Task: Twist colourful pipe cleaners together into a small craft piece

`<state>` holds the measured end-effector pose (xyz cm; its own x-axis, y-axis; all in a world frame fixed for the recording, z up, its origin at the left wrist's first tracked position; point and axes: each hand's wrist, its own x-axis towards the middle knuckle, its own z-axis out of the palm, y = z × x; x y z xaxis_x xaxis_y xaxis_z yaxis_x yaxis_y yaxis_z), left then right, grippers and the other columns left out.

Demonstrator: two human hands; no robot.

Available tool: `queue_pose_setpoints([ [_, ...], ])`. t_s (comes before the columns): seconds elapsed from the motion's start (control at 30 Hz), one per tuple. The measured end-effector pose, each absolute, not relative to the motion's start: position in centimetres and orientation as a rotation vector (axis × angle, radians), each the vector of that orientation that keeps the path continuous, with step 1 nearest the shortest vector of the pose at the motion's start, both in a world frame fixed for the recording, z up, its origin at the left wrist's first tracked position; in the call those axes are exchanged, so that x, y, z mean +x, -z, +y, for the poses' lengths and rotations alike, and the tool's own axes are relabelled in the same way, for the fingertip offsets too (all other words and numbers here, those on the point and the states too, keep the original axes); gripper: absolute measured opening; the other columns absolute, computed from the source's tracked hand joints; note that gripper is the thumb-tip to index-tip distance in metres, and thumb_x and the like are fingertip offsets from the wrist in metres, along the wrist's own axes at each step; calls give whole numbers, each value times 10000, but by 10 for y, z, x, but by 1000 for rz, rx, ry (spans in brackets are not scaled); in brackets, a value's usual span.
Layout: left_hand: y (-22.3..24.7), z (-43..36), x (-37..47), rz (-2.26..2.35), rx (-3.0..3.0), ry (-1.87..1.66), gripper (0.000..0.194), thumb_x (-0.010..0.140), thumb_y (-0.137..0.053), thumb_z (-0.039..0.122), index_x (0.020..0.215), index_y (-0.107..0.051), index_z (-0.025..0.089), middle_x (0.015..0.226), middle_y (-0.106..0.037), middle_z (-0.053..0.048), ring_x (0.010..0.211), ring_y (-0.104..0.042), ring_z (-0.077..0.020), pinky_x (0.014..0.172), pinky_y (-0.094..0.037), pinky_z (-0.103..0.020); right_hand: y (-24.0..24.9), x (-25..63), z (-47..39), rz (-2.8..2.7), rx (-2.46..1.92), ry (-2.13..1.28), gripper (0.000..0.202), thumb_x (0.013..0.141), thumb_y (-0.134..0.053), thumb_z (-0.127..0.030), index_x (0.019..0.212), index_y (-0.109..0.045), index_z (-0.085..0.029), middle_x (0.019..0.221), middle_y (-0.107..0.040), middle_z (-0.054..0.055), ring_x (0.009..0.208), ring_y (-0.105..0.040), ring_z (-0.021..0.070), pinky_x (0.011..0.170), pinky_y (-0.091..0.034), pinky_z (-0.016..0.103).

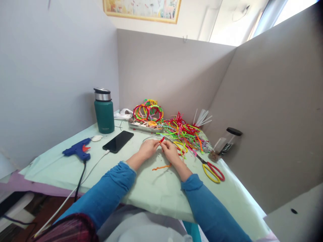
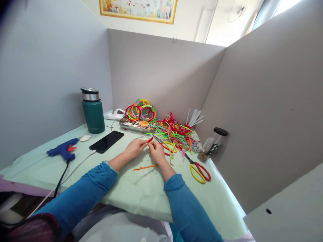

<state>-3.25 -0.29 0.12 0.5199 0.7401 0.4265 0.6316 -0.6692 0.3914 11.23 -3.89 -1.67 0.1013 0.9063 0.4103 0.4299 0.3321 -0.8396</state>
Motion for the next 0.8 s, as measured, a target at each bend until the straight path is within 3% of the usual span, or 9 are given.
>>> queue_pose_setpoints([
  [0.37,1,-4,-29,1305,2503,-885,281,828,-448,293,1055,-582,199,887,-676,-56,827,-603,-182,720,-433,-261,21,113,-35,-1490,-1259,-598,196,761,-491,-363,688,-529,-185,535,-517,-30,509,-461,122,520,-352,240],
  [0.53,0,-4,-30,1306,2527,-893,234,776,-478,221,968,-608,192,886,-664,-46,809,-589,-169,731,-432,-251,21,114,-35,-1472,-1272,-606,185,748,-499,-361,686,-531,-189,536,-523,-28,504,-466,126,512,-355,242],
  [0.8,1,-1,-29,1293,2538,-925,205,805,-482,244,901,-655,189,877,-641,-49,828,-562,-152,778,-425,-244,22,114,-35,-1485,-1284,-579,196,749,-494,-367,690,-546,-187,544,-529,-25,515,-479,128,521,-365,243],
])
